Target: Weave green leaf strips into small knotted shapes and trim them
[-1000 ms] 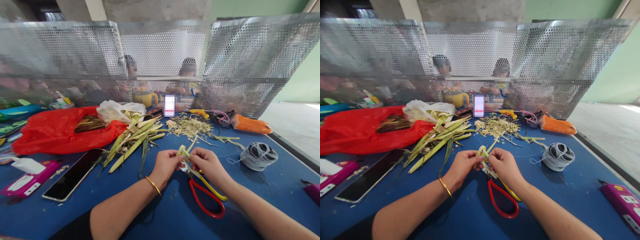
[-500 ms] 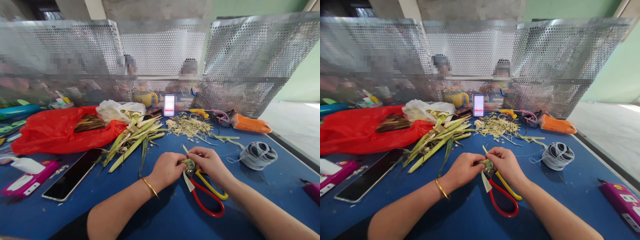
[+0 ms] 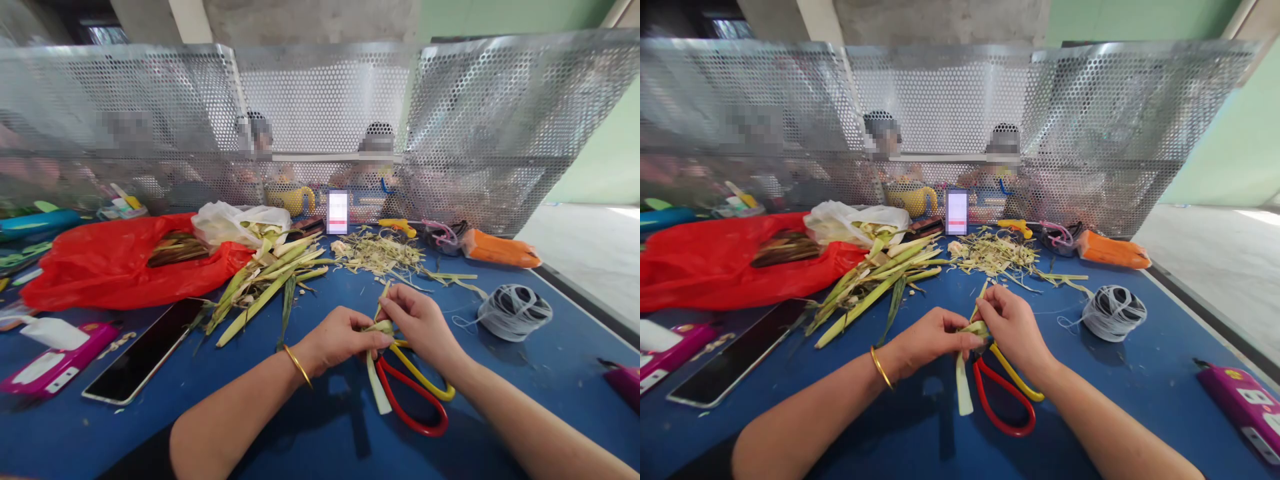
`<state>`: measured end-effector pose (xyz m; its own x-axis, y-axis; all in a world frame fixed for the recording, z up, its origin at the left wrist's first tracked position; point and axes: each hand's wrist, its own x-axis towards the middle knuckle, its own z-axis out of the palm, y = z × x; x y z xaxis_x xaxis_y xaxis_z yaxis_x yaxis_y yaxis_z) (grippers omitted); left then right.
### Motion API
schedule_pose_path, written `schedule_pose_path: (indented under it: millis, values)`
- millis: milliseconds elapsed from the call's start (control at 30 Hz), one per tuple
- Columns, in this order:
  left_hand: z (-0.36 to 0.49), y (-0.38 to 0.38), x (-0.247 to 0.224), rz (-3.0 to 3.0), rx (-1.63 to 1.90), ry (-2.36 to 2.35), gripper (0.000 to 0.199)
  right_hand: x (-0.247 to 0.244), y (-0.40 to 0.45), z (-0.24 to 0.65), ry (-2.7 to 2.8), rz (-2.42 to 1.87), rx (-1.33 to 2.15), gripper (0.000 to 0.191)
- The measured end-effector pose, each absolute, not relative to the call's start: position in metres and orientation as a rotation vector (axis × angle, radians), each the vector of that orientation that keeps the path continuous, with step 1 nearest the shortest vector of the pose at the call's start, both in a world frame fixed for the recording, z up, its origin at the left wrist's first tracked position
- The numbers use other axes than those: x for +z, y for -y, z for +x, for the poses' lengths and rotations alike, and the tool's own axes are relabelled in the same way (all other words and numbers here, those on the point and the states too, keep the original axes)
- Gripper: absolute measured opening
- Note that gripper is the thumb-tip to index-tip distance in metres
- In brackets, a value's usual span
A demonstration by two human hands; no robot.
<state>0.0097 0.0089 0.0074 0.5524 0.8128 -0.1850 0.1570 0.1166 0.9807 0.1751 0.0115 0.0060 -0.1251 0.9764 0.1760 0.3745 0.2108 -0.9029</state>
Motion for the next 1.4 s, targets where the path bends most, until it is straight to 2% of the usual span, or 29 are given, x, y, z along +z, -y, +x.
schedule_pose_path:
  millis: [133,367,433,533,700,833,1033,1233,1400]
  values:
    - [0.011,-0.006,0.002,1.434,0.607,-0.907,0.033,0.002,-0.011,0.173,1.622,-1.325,0.820,0.026]
    - [0.010,-0.007,0.007,1.297,0.550,-0.924,0.027,-0.009,-0.019,0.176,1.621,-1.364,0.788,0.024]
    - [0.008,-0.010,0.007,1.206,0.582,-0.971,0.026,-0.003,-0.018,0.180,1.682,-1.359,0.557,0.018]
    - [0.008,-0.016,0.004,0.987,0.680,-1.022,0.026,0.013,-0.008,0.182,1.900,-1.173,0.017,0.013]
    - [0.012,-0.017,-0.004,0.760,0.816,-0.998,0.027,0.013,0.013,0.165,2.634,-0.697,-0.417,0.019]
    - [0.015,-0.013,-0.005,0.752,0.816,-1.008,0.033,-0.005,0.015,0.155,2.747,-0.607,-0.799,0.021]
    - [0.011,-0.020,-0.002,0.752,0.875,-1.033,0.026,-0.004,0.017,0.159,2.687,-0.531,-0.749,0.029]
    - [0.008,-0.022,0.002,0.744,0.907,-1.094,0.017,0.003,0.022,0.157,2.683,-0.363,-0.552,0.030]
    - [0.008,-0.021,0.002,0.776,0.901,-1.067,0.019,0.004,0.023,0.157,2.645,-0.362,-0.342,0.025]
